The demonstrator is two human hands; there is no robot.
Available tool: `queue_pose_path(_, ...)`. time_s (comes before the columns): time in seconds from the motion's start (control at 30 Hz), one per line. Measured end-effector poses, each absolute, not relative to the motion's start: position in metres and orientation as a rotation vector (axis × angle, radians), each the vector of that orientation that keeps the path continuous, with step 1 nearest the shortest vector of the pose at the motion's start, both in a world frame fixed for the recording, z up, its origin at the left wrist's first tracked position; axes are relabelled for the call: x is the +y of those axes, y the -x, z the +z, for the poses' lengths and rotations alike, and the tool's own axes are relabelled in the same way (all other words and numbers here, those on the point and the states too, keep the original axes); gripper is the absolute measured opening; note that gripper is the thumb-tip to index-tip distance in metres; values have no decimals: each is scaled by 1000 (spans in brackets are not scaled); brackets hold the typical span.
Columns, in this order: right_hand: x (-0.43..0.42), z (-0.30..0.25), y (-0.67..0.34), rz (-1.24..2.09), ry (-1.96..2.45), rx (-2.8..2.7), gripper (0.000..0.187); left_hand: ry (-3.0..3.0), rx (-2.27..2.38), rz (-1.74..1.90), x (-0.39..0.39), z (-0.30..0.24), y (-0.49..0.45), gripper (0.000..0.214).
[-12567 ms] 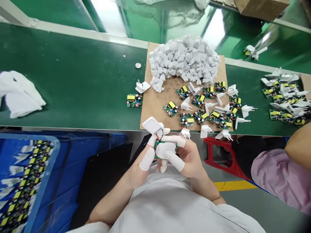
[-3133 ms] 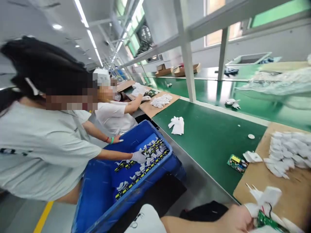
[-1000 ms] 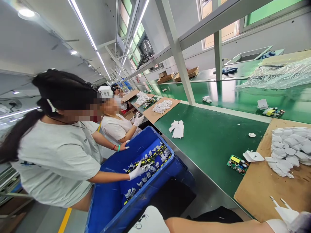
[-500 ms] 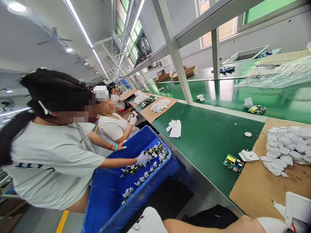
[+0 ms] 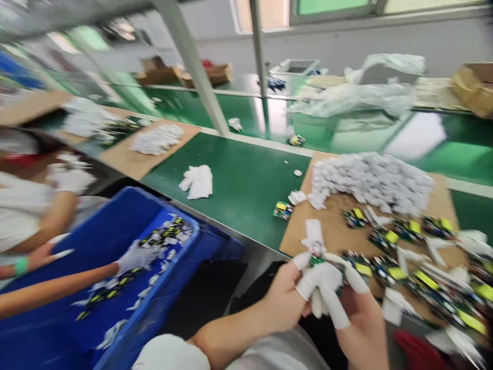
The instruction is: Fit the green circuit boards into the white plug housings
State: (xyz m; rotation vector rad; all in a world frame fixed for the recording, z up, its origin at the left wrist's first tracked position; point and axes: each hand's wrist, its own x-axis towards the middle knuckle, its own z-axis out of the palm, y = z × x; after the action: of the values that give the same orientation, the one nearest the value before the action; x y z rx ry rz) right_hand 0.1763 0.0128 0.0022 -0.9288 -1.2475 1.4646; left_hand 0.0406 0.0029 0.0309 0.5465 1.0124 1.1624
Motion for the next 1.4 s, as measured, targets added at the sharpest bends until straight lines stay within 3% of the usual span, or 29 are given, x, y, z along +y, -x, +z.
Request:
queue_pose_path(0.3, 8, 18, -165, 1665, 995, -1119, 58, -545, 1115, 1169, -11, 25, -32, 75)
queue_pose_path(0.73, -2, 27, -166, 1709, 961, -1071, 54, -714, 1138, 1201, -29, 33, -26, 51)
queue_pose_path(0.93, -6, 27, -178, 1791, 905, -1115, 60, -692, 1133, 1280, -32, 33, -30, 42)
queue_pose_path(1.07, -8, 28, -178, 1762, 860, -1085, 51, -680, 1089, 1319, -31, 38, -31, 37)
queue_pose_path(1.23, -9, 26, -177, 1650, 914, -1070, 48, -806, 1017, 1285, -29, 35, -31, 52)
queue_pose_path(1.4, -3, 25, -172, 1493, 869, -1106, 20, -950, 921, 1271, -25, 27, -30, 39)
